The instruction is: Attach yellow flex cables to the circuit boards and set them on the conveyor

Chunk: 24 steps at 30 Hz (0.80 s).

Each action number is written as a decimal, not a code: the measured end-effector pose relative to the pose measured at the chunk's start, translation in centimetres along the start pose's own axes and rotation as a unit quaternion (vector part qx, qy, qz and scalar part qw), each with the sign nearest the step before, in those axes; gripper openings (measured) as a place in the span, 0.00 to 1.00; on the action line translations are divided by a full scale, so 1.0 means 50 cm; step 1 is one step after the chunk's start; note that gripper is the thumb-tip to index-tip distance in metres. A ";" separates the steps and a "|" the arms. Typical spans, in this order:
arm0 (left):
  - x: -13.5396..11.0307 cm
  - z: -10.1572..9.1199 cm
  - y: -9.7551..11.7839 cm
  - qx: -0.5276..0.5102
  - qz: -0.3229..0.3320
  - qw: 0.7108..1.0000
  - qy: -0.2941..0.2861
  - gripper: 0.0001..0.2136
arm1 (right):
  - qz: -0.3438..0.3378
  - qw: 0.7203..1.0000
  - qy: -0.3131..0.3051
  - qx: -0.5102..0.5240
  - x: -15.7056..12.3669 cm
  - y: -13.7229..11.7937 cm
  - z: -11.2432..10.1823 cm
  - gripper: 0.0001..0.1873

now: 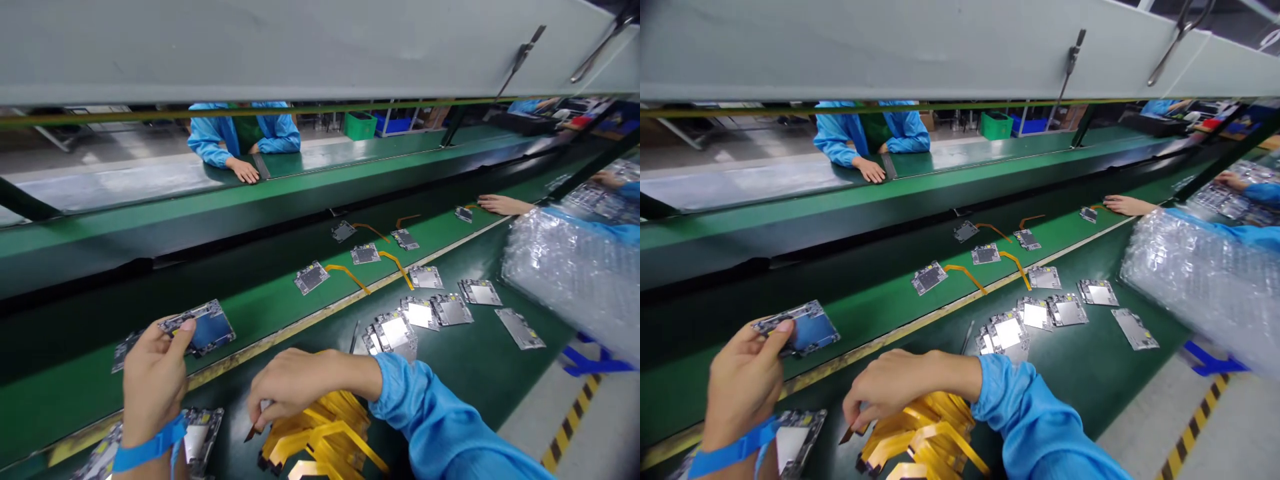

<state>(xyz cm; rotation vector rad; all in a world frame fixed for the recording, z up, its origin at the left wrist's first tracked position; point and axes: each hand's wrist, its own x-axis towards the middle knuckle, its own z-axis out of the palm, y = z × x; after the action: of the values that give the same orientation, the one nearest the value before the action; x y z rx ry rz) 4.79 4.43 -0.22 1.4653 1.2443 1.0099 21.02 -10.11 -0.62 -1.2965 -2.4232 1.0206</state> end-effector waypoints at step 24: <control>-0.093 0.048 0.045 0.168 0.178 0.961 -0.132 0.08 | -0.006 0.887 0.461 0.022 -0.056 -0.004 -0.045 0.06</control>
<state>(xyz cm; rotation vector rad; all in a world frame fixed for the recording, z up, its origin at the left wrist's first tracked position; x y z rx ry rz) 6.92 -0.63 1.33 2.0710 1.0102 0.8173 23.60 -11.35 1.55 -1.3206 -1.6468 0.2978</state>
